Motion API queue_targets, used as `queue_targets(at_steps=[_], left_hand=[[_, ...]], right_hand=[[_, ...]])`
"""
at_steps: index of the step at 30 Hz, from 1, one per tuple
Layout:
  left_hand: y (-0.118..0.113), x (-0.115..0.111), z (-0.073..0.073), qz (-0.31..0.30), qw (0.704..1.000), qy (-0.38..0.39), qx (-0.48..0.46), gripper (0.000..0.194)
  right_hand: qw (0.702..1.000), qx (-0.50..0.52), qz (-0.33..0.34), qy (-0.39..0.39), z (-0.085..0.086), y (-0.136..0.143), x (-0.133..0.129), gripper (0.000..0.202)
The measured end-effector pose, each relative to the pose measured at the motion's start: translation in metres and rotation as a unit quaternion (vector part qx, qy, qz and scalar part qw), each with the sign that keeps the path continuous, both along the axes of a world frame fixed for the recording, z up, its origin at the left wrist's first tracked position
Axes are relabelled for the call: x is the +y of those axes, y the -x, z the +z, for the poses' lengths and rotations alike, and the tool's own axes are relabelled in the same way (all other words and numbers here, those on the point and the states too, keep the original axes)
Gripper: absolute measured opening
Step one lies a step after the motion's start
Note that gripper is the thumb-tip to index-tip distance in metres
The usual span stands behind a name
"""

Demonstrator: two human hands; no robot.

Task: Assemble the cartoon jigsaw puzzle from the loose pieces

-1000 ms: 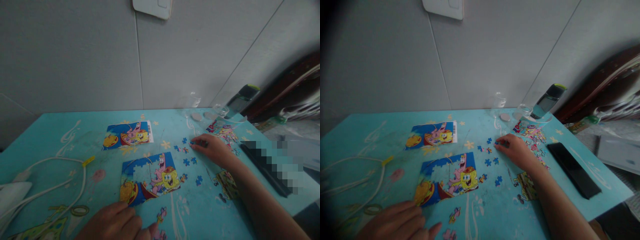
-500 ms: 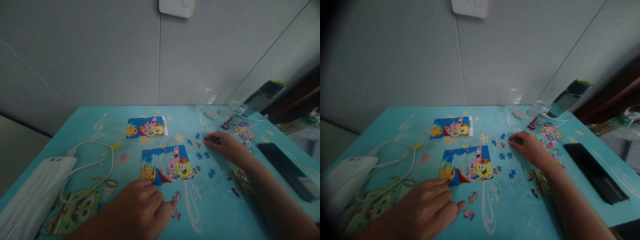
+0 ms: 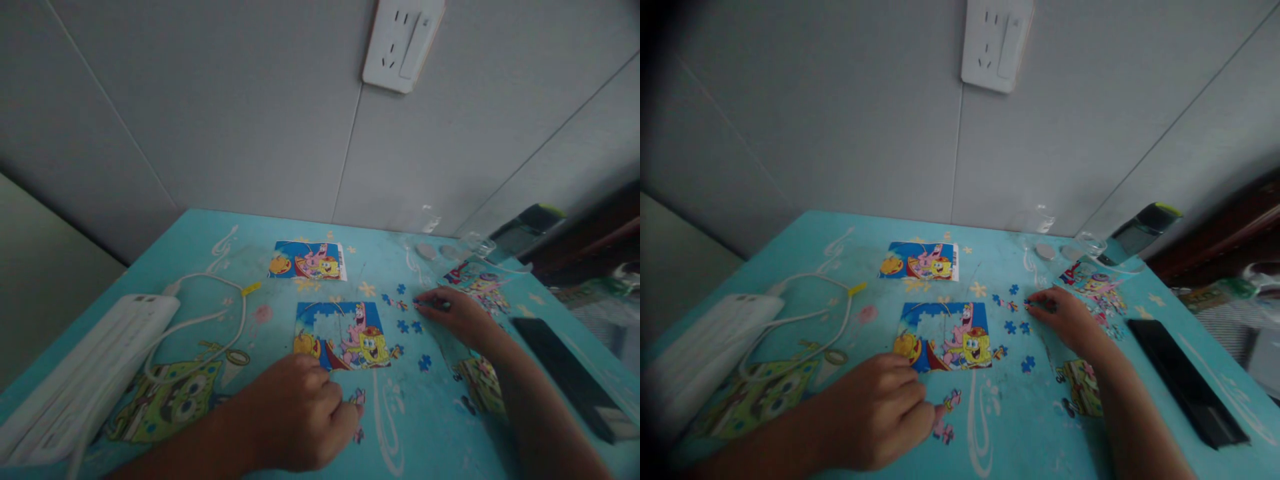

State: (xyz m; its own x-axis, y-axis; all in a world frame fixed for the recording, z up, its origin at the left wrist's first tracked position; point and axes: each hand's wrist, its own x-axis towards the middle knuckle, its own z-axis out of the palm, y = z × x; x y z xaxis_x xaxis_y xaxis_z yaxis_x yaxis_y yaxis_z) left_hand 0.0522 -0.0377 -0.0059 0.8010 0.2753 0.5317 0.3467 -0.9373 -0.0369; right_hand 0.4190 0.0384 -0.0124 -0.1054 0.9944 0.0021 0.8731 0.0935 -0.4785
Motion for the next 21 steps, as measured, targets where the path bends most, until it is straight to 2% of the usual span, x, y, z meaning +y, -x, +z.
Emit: queue_targets(at_steps=[8,17,19,21], left_hand=[[0.002,0.0,-0.002,-0.027,0.999,0.017,0.007,0.03],[0.005,0.001,0.002,-0.052,0.997,0.031,0.039,0.033],[0.007,0.002,0.001,-0.059,0.997,0.032,0.043,0.034],[0.008,0.003,-0.001,-0.059,0.997,0.035,0.045,0.033]], right_hand=[[1.0,0.006,-0.014,-0.001,0.007,0.003,0.0,0.03],[0.999,0.036,-0.006,-0.008,0.016,0.014,-0.003,0.018],[0.999,0.044,0.017,0.023,0.025,0.013,-0.009,0.017],[0.993,0.054,0.059,0.09,0.037,0.015,-0.02,0.016]])
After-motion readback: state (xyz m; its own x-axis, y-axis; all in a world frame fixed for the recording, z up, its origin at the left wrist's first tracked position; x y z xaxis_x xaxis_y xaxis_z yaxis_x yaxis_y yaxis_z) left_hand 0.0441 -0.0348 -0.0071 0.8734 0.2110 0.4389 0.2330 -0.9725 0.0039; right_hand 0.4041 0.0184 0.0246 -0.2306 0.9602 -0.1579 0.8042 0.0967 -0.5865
